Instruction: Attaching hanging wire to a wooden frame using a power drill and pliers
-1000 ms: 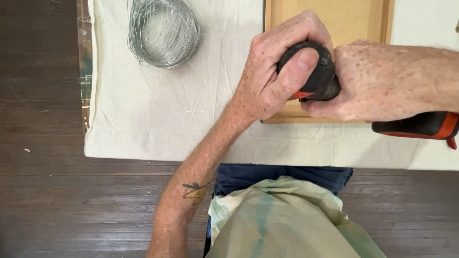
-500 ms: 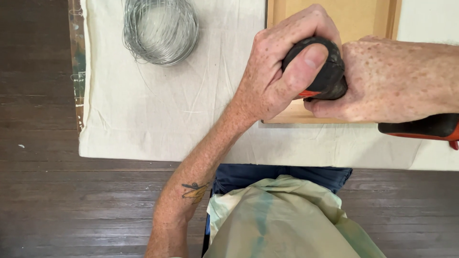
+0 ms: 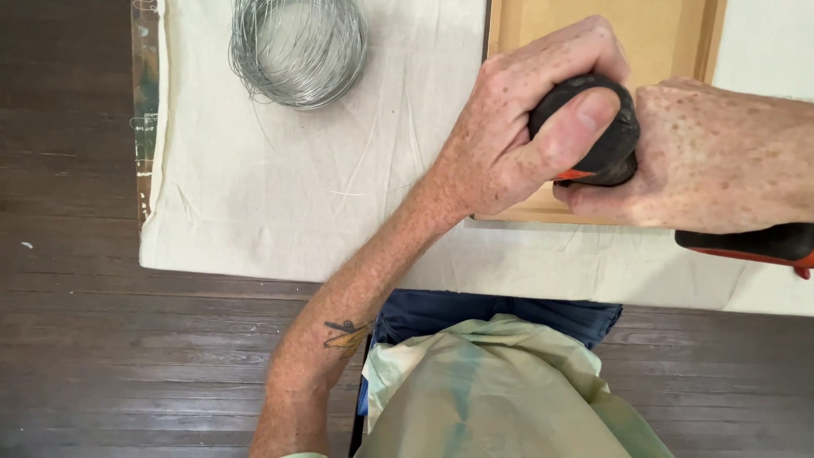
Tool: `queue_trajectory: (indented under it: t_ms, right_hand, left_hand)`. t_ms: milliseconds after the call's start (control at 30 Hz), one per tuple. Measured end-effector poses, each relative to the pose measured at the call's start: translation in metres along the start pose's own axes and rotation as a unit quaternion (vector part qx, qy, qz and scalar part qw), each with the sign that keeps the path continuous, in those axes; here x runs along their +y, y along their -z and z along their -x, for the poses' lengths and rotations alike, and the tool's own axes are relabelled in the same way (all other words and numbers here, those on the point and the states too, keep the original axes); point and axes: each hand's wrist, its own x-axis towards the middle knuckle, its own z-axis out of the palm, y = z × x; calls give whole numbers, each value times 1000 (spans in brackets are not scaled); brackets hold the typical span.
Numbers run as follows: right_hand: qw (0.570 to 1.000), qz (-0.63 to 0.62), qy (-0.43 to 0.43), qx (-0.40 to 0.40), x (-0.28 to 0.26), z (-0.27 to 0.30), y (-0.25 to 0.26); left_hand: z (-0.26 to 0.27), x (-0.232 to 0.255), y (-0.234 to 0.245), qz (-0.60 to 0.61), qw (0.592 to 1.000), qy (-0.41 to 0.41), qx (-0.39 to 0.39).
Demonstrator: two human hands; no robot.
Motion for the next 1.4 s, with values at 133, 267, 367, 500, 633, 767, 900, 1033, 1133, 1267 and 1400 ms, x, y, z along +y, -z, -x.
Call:
queue_trajectory:
  t_ms: [133,267,367,500,633,767,900,1033,1133,1267,1400]
  right_hand:
    - [1000,-25,-13,8,4,-3,-4]
    - [999,-14,-33,6,0,-2,-3]
    - [999,-10,-46,6,0,-1,-3]
    - [999,-14,-36,14,3,-3,-6]
    - [1000,-11,-22,6,2,-2,-6]
    - [997,-38,-65,-1,-5,14,-2]
    - [999,-49,-23,0,2,25,1]
    - [998,-49,-41,26,12,44,7]
    - [987,-105,-38,115,63,50,-18]
    - [885,-408,-83,211,132,57,-90]
    - [861,-482,-125,99,238,14,-196]
  left_hand:
    - [-1,-1,0,-3,1000,3,-5]
    - [0,-1,0,-3,1000,3,-4]
    - [0,-1,0,-5,1000,4,-7]
    - [0,-2,0,-3,1000,-11,-7]
    - [1,0,0,-15,1000,6,-10]
    - [0,2,-3,-12,999,-18,-30]
    - [2,7,-3,8,999,32,-26]
    - [18,43,-11,-152,977,73,135]
    - [63,37,-39,-310,944,11,115]
    - [132,-33,-119,-428,896,46,-112]
    - [115,-45,-145,-506,854,40,-115]
